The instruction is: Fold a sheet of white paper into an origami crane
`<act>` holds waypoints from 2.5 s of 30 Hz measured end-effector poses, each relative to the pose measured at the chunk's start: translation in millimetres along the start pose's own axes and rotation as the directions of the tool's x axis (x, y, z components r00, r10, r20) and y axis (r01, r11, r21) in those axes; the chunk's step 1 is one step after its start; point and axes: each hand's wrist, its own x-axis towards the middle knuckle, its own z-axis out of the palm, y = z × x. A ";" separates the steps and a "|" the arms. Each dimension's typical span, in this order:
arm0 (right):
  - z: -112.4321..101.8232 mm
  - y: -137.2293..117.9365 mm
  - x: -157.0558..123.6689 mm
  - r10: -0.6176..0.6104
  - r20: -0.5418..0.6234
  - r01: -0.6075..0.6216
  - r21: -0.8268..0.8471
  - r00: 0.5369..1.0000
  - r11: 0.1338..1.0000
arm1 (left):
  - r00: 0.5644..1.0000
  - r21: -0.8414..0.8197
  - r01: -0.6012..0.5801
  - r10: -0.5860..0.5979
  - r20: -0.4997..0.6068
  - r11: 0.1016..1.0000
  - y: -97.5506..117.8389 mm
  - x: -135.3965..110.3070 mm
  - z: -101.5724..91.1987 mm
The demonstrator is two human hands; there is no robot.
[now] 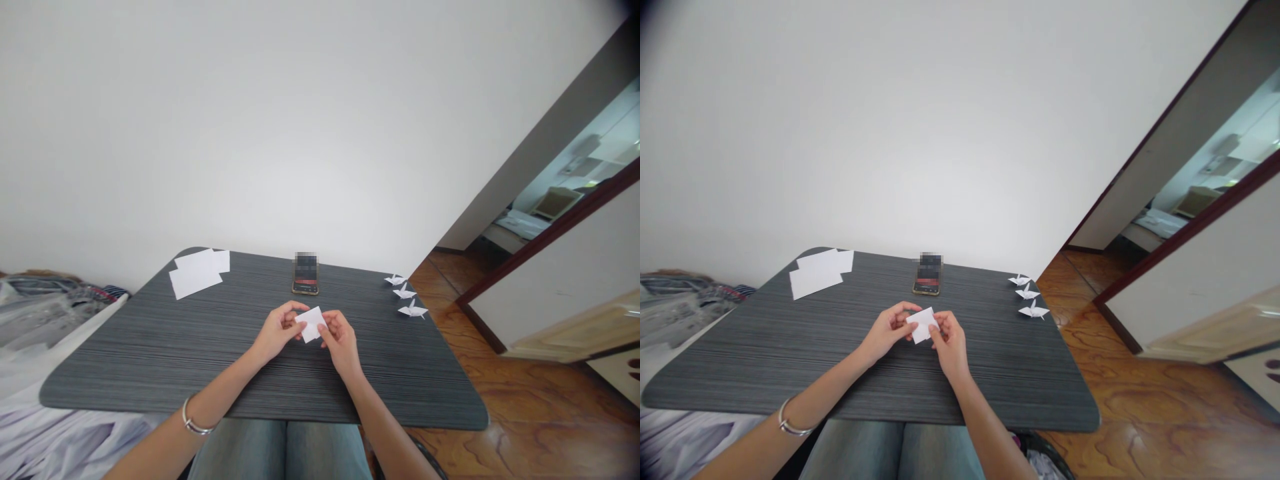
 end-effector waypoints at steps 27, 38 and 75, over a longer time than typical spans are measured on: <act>-1.4 -6.9 -1.8 0.026 0.023 -0.029 0.132 0.999 0.991 | 1.000 -0.064 -0.006 0.007 0.027 0.998 7.5 -2.5 2.4; -3.3 -5.2 -3.2 -0.014 0.063 0.004 0.144 0.998 0.990 | 0.997 -0.083 0.007 -0.001 0.073 0.996 9.4 -3.0 3.3; -3.7 -0.4 -6.9 -0.229 -0.004 0.229 -0.064 0.973 0.971 | 0.985 -0.205 0.173 -0.170 0.031 0.964 12.2 -3.0 3.7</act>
